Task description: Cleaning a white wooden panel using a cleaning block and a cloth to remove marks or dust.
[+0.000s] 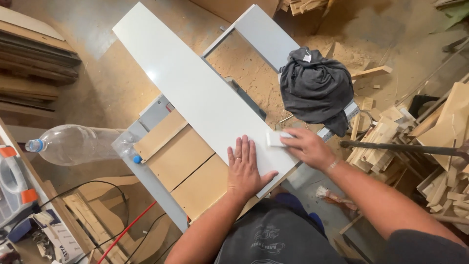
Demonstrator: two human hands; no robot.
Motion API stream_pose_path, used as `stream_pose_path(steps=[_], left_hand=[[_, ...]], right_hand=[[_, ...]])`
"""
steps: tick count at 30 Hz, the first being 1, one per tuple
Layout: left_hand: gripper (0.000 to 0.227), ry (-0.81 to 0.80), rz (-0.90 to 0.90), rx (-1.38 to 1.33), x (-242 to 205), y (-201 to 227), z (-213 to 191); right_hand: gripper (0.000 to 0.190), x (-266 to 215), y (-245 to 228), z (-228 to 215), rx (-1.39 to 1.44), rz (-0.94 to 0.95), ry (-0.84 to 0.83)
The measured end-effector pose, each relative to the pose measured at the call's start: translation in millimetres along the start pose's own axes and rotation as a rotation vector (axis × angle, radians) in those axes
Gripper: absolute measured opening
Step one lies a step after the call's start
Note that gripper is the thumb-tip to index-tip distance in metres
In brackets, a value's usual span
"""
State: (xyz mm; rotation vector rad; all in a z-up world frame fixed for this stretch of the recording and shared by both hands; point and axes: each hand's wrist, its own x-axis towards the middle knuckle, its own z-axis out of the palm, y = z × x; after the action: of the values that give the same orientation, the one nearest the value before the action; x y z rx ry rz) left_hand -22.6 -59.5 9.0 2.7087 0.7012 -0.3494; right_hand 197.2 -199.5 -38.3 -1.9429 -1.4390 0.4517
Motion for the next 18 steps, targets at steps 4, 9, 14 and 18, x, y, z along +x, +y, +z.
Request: stream_pose_path(steps=[4,9,14,18], left_hand=[[0.124,-0.083,-0.030,-0.016,2.4,1.7,-4.9],[0.128,-0.064,-0.033,-0.016,2.1,1.6,-0.8],[0.128,-0.052,-0.044,0.005,2.9,2.6,1.5],[0.129,-0.038,-0.041,-0.012,5.5,3.1,0.4]], right_hand=[[0.028,-37.0,14.1,0.5,-0.028,0.040,0.026],[0.025,30.4,11.6,21.5,-0.088,-0.157,0.118],[0.022,-70.7,7.7,3.4,-0.139,-0.095,0.068],[0.023,5.4,1.4,26.3,-0.196,-0.137,0.198]])
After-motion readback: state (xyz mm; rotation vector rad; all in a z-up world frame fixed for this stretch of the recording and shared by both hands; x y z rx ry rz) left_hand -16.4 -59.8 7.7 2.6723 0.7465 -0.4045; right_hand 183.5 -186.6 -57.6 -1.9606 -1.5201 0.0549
